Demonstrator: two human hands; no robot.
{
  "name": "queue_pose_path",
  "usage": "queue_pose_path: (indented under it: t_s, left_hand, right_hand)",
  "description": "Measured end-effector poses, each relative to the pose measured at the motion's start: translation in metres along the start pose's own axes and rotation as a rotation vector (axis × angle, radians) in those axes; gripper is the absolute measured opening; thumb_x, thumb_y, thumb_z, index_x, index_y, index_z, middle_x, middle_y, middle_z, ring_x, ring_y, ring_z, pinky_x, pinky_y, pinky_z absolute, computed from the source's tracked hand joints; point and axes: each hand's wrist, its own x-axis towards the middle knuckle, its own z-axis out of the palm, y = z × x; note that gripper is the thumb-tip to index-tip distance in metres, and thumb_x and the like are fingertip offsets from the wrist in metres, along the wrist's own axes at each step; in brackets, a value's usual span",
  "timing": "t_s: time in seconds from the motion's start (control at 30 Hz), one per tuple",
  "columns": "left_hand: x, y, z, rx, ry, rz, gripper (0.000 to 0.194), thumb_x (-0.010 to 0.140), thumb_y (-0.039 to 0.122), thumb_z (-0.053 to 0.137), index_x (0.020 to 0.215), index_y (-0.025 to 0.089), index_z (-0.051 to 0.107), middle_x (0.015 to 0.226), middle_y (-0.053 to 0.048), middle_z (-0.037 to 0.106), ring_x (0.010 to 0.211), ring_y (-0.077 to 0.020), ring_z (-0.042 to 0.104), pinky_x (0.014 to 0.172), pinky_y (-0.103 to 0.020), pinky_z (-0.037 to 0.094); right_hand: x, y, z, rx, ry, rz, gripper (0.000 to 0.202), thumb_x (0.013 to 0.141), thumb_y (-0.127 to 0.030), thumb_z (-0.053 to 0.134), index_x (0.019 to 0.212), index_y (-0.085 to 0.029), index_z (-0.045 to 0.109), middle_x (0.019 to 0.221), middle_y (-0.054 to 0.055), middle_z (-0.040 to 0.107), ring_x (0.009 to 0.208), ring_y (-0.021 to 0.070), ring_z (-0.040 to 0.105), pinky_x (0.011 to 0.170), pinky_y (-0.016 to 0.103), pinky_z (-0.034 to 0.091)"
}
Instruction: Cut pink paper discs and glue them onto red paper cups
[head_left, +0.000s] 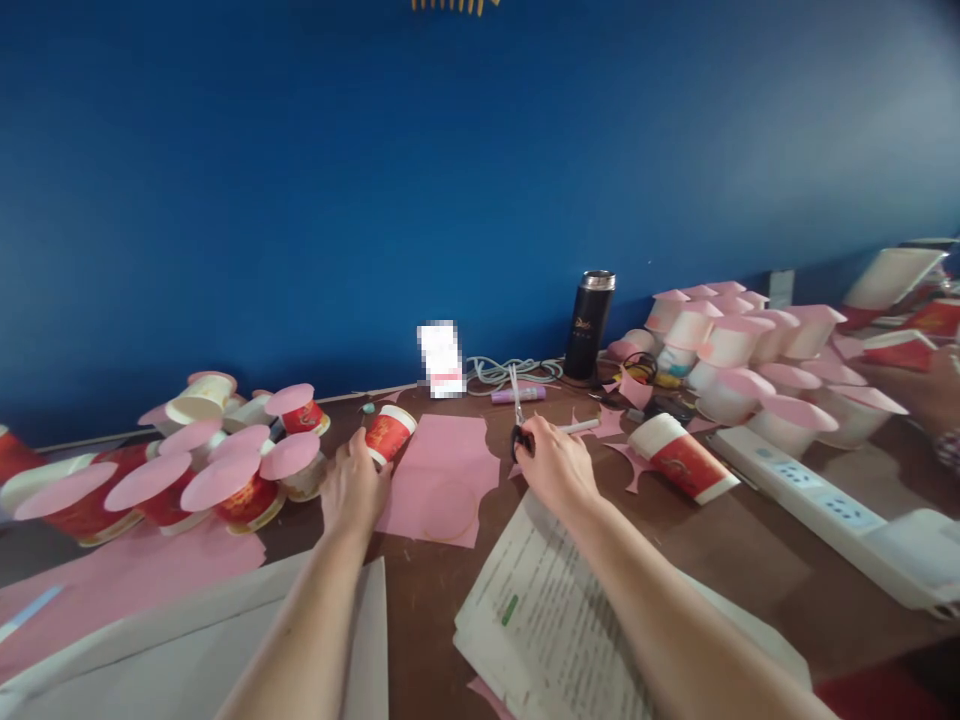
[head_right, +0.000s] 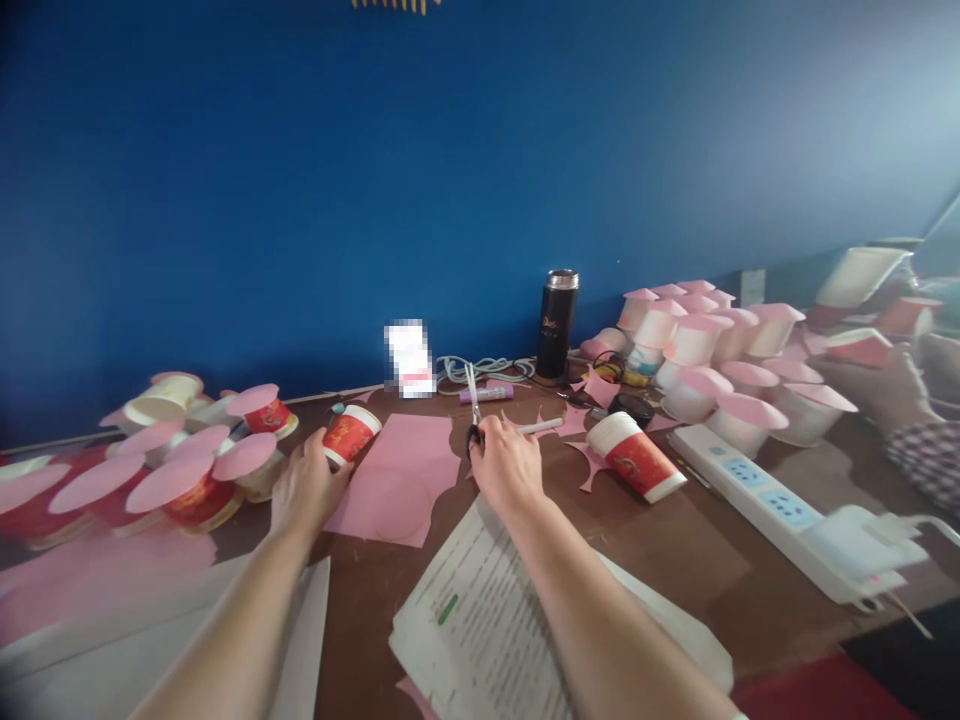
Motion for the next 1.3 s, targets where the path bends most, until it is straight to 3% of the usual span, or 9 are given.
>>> queue_pose_path:
  t_s: [0.23, 0.47, 0.57, 0.67, 0.77, 0.9, 1.1, 1.3]
  left_hand:
    - [-0.007, 0.004, -0.004, -0.327, 0.275, 0.023, 0.064, 0.074, 0.043, 0.063, 0.127, 0.015, 0.041, 0.112, -0.016, 0.057, 0.103, -0.0324, 0.057, 0.081, -0.043, 0.047]
    - [-0.014, 0.012, -0.018, -0.424, 0.404, 0.207, 0.056, 0.079, 0.040, 0.060, 0.128, 0.017, 0.043, 0.122, -0.016, 0.051, 0.120, -0.0305, 0.046, 0.096, -0.043, 0.042]
    - [-0.014, 0.013, -0.018, -0.477, 0.415, 0.201, 0.060, 0.078, 0.042, 0.062, 0.129, 0.017, 0.043, 0.122, -0.016, 0.052, 0.119, -0.0300, 0.047, 0.098, -0.044, 0.041]
    - [-0.012, 0.014, -0.014, -0.654, 0.380, 0.109, 0.066, 0.073, 0.045, 0.066, 0.128, 0.017, 0.043, 0.119, -0.014, 0.055, 0.105, -0.0262, 0.057, 0.089, -0.040, 0.048]
    - [-0.010, 0.014, -0.013, -0.930, 0.255, 0.009, 0.060, 0.071, 0.046, 0.068, 0.120, 0.017, 0.048, 0.112, -0.012, 0.061, 0.095, -0.0223, 0.062, 0.080, -0.035, 0.051]
    - [-0.008, 0.011, -0.021, -1.135, 0.128, -0.066, 0.044, 0.079, 0.048, 0.059, 0.109, 0.017, 0.056, 0.103, -0.008, 0.066, 0.093, -0.0199, 0.063, 0.081, -0.032, 0.050]
    - [-0.008, 0.005, -0.032, -0.930, 0.170, -0.076, 0.043, 0.082, 0.053, 0.052, 0.104, 0.018, 0.064, 0.100, -0.006, 0.068, 0.090, -0.0203, 0.062, 0.079, -0.031, 0.049]
    - [-0.010, 0.006, -0.022, -0.579, 0.335, 0.174, 0.049, 0.076, 0.055, 0.060, 0.110, 0.019, 0.060, 0.106, -0.008, 0.065, 0.099, -0.0246, 0.057, 0.089, -0.037, 0.043]
  right_hand:
    - [-0.003, -0.002, -0.003, -0.122, -0.172, -0.003, 0.014, 0.082, -0.031, 0.056, 0.091, -0.021, 0.058, 0.085, 0.006, 0.070, 0.086, 0.0230, 0.065, 0.075, 0.033, 0.034]
    - [-0.003, 0.001, 0.007, -0.043, -0.146, -0.041, 0.009, 0.078, -0.031, 0.062, 0.081, -0.022, 0.063, 0.083, 0.005, 0.069, 0.080, 0.0224, 0.063, 0.068, 0.031, 0.038]
    - [0.006, 0.015, 0.003, 0.060, 0.000, 0.046, 0.017, 0.086, -0.035, 0.052, 0.087, -0.025, 0.066, 0.090, 0.004, 0.069, 0.081, 0.0203, 0.063, 0.066, 0.030, 0.040]
    - [0.015, 0.033, 0.002, 0.048, 0.154, 0.118, 0.024, 0.087, -0.024, 0.047, 0.099, -0.024, 0.068, 0.104, 0.007, 0.067, 0.094, 0.0224, 0.060, 0.077, 0.032, 0.042]
    - [0.019, 0.048, 0.008, -0.028, 0.084, 0.103, 0.034, 0.081, -0.015, 0.050, 0.108, -0.026, 0.069, 0.111, 0.008, 0.066, 0.106, 0.0261, 0.055, 0.088, 0.037, 0.039]
    - [0.017, 0.053, 0.013, -0.111, -0.008, 0.151, 0.030, 0.081, -0.021, 0.053, 0.105, -0.027, 0.071, 0.117, 0.009, 0.064, 0.110, 0.0334, 0.052, 0.084, 0.044, 0.040]
    - [0.015, 0.045, 0.003, -0.159, -0.037, 0.197, 0.024, 0.078, -0.025, 0.060, 0.097, -0.024, 0.073, 0.103, 0.016, 0.064, 0.108, 0.0374, 0.050, 0.082, 0.048, 0.039]
    - [0.016, 0.040, 0.001, -0.175, -0.027, 0.260, 0.020, 0.079, -0.028, 0.060, 0.094, -0.018, 0.069, 0.101, 0.018, 0.062, 0.107, 0.0375, 0.052, 0.083, 0.051, 0.039]
